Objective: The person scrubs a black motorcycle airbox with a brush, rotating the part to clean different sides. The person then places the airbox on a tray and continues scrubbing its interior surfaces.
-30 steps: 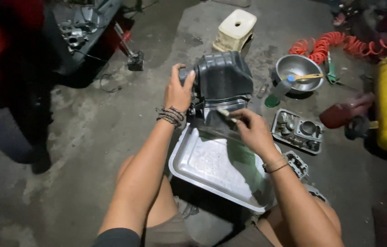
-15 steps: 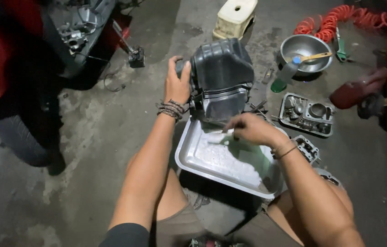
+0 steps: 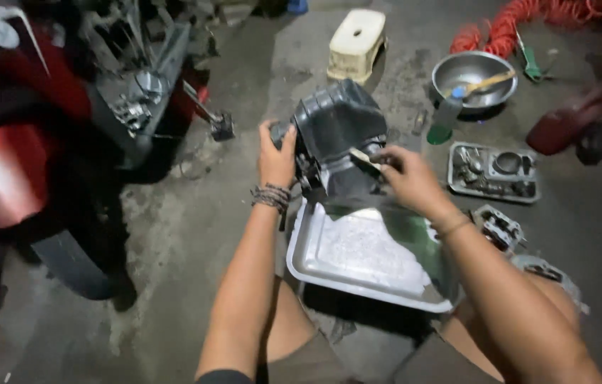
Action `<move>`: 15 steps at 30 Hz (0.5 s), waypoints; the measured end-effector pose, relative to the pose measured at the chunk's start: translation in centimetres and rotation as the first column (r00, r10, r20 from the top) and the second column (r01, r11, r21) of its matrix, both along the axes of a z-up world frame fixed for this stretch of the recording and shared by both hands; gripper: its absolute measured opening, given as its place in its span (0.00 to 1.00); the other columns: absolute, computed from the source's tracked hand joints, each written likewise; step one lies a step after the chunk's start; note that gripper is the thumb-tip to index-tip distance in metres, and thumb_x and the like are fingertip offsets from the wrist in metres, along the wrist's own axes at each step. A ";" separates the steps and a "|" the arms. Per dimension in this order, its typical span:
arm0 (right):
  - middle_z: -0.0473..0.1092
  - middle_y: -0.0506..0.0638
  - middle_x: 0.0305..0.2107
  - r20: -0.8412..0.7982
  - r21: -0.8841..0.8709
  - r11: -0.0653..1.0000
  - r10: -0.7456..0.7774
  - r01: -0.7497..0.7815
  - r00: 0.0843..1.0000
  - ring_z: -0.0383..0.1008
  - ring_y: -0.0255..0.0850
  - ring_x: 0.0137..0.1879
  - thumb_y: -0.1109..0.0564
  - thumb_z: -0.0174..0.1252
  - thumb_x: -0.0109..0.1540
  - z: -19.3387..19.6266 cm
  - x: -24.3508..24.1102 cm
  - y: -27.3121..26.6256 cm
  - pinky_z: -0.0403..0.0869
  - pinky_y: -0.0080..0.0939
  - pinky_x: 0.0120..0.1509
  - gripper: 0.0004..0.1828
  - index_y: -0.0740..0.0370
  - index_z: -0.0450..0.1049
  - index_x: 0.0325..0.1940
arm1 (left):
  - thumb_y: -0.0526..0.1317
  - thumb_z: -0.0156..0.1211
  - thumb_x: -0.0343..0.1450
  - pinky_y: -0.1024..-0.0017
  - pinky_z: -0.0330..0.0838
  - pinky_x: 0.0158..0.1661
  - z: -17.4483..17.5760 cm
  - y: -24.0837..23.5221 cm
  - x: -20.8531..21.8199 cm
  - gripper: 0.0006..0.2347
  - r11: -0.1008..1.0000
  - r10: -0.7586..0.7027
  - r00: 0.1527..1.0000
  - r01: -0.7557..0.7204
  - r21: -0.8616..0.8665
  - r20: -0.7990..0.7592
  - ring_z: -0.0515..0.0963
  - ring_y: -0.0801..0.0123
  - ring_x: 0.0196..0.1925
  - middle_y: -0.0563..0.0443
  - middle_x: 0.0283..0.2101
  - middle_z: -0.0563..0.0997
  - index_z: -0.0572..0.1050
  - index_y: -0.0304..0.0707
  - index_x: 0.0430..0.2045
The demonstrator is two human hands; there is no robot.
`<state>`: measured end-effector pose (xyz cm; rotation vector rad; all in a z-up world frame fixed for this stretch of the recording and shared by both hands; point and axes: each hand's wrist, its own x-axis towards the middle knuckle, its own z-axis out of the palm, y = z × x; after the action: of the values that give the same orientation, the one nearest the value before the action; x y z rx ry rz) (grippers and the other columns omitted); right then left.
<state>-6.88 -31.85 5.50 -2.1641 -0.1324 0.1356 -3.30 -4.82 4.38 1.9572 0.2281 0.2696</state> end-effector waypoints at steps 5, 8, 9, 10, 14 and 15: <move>0.78 0.69 0.44 -0.195 -0.114 0.932 0.319 -0.345 0.927 0.78 0.65 0.55 0.65 0.57 0.61 2.9 -3.0 1.8 0.74 0.61 0.62 0.16 0.67 0.81 0.52 | 0.64 0.52 0.74 0.44 0.67 0.63 0.1 0.0 -0.1 0.26 1.000 0.023 1.000 -0.023 -0.004 0.003 0.73 0.40 0.64 0.36 0.60 0.75 0.61 0.54 0.62; 0.78 0.61 0.41 -0.003 0.004 0.980 0.197 -0.197 0.980 0.78 0.56 0.49 0.62 0.57 0.62 -0.6 -0.2 0.0 0.74 0.54 0.58 0.17 0.59 0.79 0.55 | 0.64 0.51 0.74 0.43 0.69 0.61 0.3 0.1 -0.8 0.26 1.000 0.027 1.000 -0.027 -0.014 0.001 0.75 0.39 0.61 0.34 0.59 0.76 0.61 0.52 0.61; 0.77 0.54 0.40 0.110 0.094 0.992 0.077 -0.088 0.991 0.78 0.46 0.47 0.60 0.58 0.64 -2.3 1.3 -0.9 0.74 0.47 0.56 0.19 0.52 0.78 0.59 | 0.64 0.51 0.74 0.43 0.70 0.60 0.5 0.0 -0.8 0.26 1.000 0.030 1.000 -0.030 -0.001 0.006 0.76 0.39 0.61 0.34 0.58 0.77 0.61 0.53 0.61; 0.77 0.54 0.40 0.110 0.077 0.992 0.087 -0.095 0.990 0.78 0.46 0.47 0.60 0.58 0.64 -1.1 -0.5 0.2 0.74 0.47 0.56 0.19 0.52 0.78 0.59 | 0.64 0.51 0.74 0.43 0.70 0.60 0.4 -0.1 -1.1 0.26 0.999 0.038 0.999 -0.038 -0.018 0.007 0.76 0.39 0.61 0.34 0.58 0.77 0.61 0.53 0.61; 0.80 0.63 0.39 -0.184 -0.207 0.877 0.401 -0.434 0.898 0.80 0.59 0.51 0.58 0.57 0.63 2.5 -3.1 2.4 0.73 0.58 0.59 0.15 0.61 0.80 0.52 | 0.61 0.52 0.75 0.43 0.65 0.65 -0.3 0.4 0.2 0.25 1.000 0.014 1.000 -0.014 -0.020 0.007 0.71 0.37 0.65 0.33 0.64 0.71 0.62 0.50 0.62; 0.81 0.61 0.34 -0.177 -0.252 0.847 0.435 -0.468 0.883 0.81 0.58 0.47 0.59 0.59 0.62 2.7 -2.9 2.3 0.74 0.57 0.57 0.13 0.61 0.80 0.49 | 0.60 0.54 0.74 0.47 0.65 0.66 -1.0 0.8 0.7 0.24 1.000 0.019 1.000 -0.019 0.003 -0.018 0.71 0.39 0.66 0.35 0.63 0.73 0.63 0.52 0.61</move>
<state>-9.78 -29.57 8.21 -2.3720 -0.5947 0.5827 -2.64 -4.07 3.33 1.9618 0.2579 0.2649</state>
